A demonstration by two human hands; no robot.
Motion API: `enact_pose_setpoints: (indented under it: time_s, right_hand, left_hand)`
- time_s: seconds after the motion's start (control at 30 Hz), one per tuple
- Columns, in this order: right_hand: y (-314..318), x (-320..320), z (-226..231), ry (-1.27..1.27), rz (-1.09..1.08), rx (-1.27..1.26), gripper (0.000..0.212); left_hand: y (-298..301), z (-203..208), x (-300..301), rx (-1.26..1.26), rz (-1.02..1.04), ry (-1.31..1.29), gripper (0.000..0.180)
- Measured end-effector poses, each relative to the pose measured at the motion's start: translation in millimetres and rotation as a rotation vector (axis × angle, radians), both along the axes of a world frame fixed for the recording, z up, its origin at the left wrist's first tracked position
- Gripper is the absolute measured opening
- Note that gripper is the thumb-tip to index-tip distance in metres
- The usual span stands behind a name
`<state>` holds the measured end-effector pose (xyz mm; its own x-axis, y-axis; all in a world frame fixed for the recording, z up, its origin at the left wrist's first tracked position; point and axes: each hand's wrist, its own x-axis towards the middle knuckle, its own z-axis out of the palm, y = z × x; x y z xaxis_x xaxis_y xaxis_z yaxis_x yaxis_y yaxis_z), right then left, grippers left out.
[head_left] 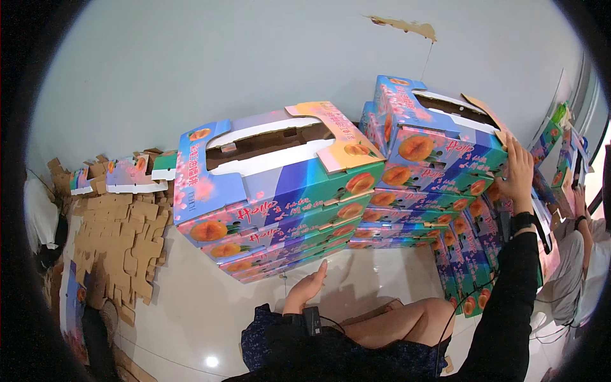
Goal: The person picks up pre-folded cardboard boxes, turns them over, and stacks them onto an existing pile of boxes.
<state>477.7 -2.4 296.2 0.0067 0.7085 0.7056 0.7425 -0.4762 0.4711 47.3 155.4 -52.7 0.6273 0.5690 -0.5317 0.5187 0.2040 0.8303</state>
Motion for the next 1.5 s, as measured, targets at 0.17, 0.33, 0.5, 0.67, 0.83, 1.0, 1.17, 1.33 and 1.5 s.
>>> enact_pose_setpoints:
  time_s: [0.17,0.33,0.5,0.67,0.83,1.0,1.17,1.33,1.5]
  right_hand:
    - [-60.0,-3.4,17.5,-0.133,-0.120,0.031,0.090]
    - [-142.0,-0.9,42.4,-0.238,-0.290,0.085,0.088]
    - [-199.2,-17.5,45.5,-0.177,-0.460,0.159,0.105]
    - [-245.5,-27.5,45.3,-0.270,-0.611,0.176,0.102]
    - [-252.8,-41.7,36.3,-0.248,-0.555,0.211,0.095]
    - [-254.0,-45.8,12.8,-0.084,-0.350,0.028,0.086]
    - [-257.2,-45.7,-15.8,-0.031,-0.388,0.052,0.083]
    - [-250.6,-39.1,-25.7,-0.068,-0.429,0.165,0.085]
    - [-257.5,-31.6,-33.7,-0.061,-0.452,0.123,0.085]
  left_hand:
    - [1.9,-7.3,-0.8,0.031,-0.030,0.008,0.102]
    - [0.9,-12.4,3.8,0.095,-0.011,0.020,0.104]
    - [-6.0,8.1,3.7,0.080,-0.019,0.042,0.107]
    - [-7.3,-1.3,6.4,0.102,-0.058,0.095,0.108]
    - [-6.6,-22.6,7.9,0.108,-0.081,0.104,0.101]
    - [2.1,-34.5,-2.4,0.305,-0.382,0.266,0.083]
    - [-0.1,-43.4,-6.0,0.285,-0.288,0.320,0.078]
    - [3.0,-42.4,-5.9,0.260,-0.309,0.319,0.075]
    - [10.2,-57.6,-11.0,0.293,-0.333,0.342,0.074]
